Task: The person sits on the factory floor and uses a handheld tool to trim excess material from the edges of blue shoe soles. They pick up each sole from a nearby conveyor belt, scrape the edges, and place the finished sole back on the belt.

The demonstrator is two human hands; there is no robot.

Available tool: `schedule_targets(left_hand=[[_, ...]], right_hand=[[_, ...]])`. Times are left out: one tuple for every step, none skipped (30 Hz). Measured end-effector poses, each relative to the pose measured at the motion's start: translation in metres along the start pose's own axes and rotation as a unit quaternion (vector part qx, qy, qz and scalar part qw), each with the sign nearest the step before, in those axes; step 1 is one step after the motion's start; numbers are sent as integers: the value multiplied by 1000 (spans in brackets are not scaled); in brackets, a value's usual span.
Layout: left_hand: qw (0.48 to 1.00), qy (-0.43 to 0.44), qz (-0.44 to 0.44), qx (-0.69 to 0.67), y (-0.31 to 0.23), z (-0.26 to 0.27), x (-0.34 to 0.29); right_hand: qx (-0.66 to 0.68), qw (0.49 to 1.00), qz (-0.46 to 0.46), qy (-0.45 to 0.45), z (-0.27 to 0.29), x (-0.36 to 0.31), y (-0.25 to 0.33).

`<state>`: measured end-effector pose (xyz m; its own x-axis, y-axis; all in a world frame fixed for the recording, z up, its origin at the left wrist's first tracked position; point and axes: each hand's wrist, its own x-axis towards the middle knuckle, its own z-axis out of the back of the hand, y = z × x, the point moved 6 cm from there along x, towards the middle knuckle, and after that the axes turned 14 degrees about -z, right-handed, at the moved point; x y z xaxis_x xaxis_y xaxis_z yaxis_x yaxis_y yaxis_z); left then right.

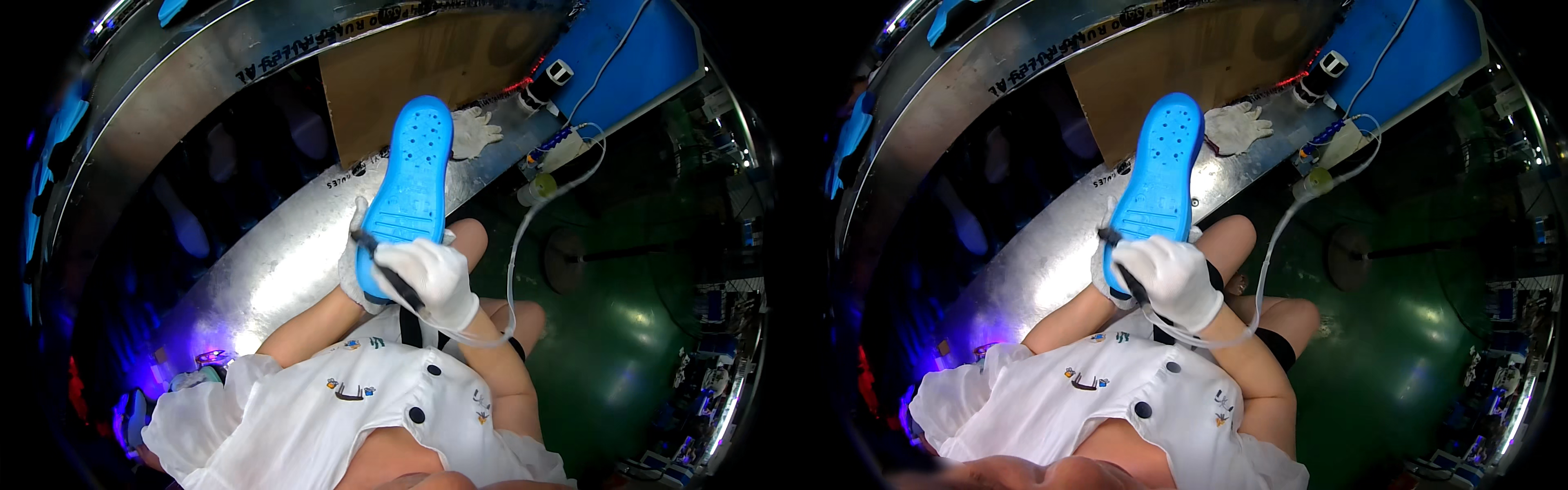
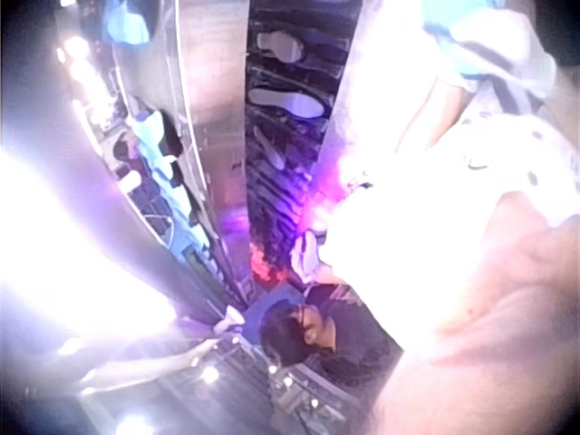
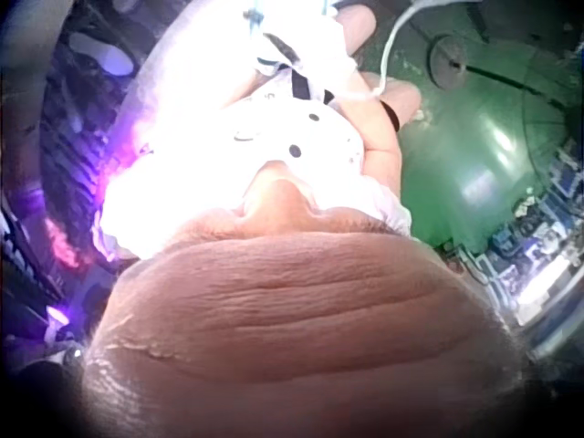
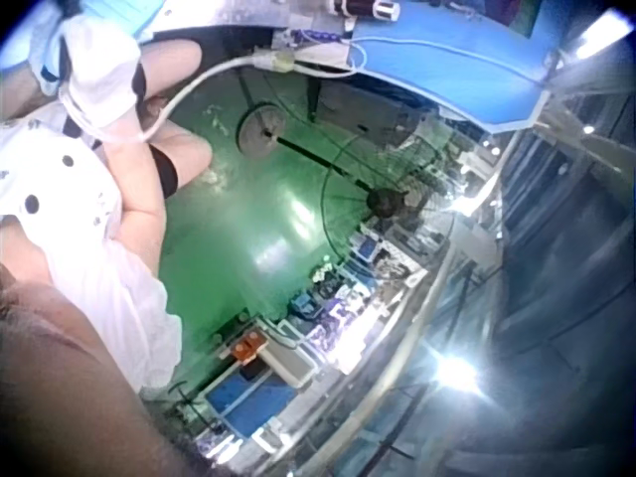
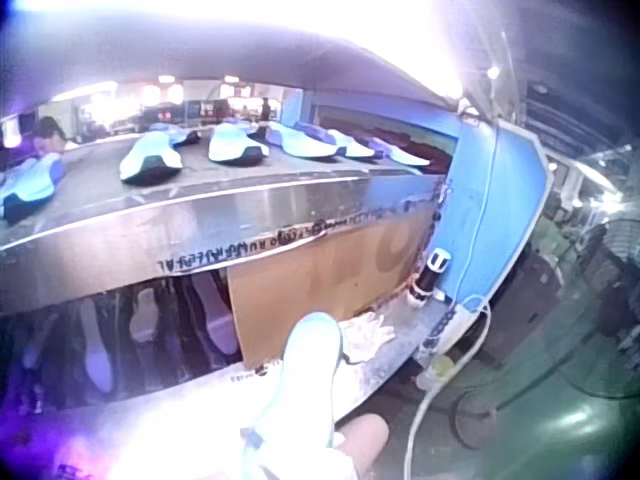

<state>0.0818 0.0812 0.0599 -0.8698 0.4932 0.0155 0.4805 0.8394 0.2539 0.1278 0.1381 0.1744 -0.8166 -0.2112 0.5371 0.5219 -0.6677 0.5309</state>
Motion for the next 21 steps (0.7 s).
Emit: schedule_targets(left_hand=[[1000,-14,-14,15,1,-13,-1],[1000,-20,-13,16,-2,-7,-3],[999,19,13,46,-4,-3,-5],[995,62,39,75,-3,-7,-5],[996,49,45,61,-2,-8,-6],[997,32,49,46,1,-11,-8],[990,45,15,133,-1,-14,-4],[986,67,37,147,-1,-12,-1],[981,91,57,161,-1,-11,3],[980,91,60,165,0,-6,9],[996,25,5,86,-8,4,11],[999,8,4,41,-12,4,6],[1000,-6,10,-2,-13,0,7],[1000,-1,10,-2,-10,-6,6],[995,9,-8,96,-8,-11,4],[980,18,-30,195,-9,-16,2],[985,55,8,163,-13,-8,8],[986,90,49,134,-17,0,11],[985,50,3,167,-22,3,15],[979,5,-49,198,-28,4,13],[970,-26,-95,224,-27,4,18]], right_hand=[[77,997,-18,1,6,4,0],[139,989,-21,-48,18,6,-12],[109,982,-98,-116,22,7,-30],[77,966,-168,-181,26,7,-46],[55,976,-124,-169,26,8,-42],[-2,991,-26,-134,19,2,-24],[-11,997,-9,-77,13,-1,-6],[-22,1000,3,-22,5,-8,11],[22,1000,2,-15,0,-16,17],[23,1000,1,-20,2,-15,9],[73,995,-29,-66,8,-10,-5],[122,984,-59,-111,13,-7,-18],[117,965,-177,-152,17,-3,-38],[116,966,-173,-153,17,-5,-32],[80,985,-99,-119,12,-10,-10],[47,995,-24,-83,5,-16,12],[34,997,-2,-62,-2,-21,25],[79,996,-11,-49,-1,-19,30],[129,988,-46,-78,3,-16,15],[183,975,-82,-100,3,-14,-5],[172,959,-185,-131,3,-17,-27]])
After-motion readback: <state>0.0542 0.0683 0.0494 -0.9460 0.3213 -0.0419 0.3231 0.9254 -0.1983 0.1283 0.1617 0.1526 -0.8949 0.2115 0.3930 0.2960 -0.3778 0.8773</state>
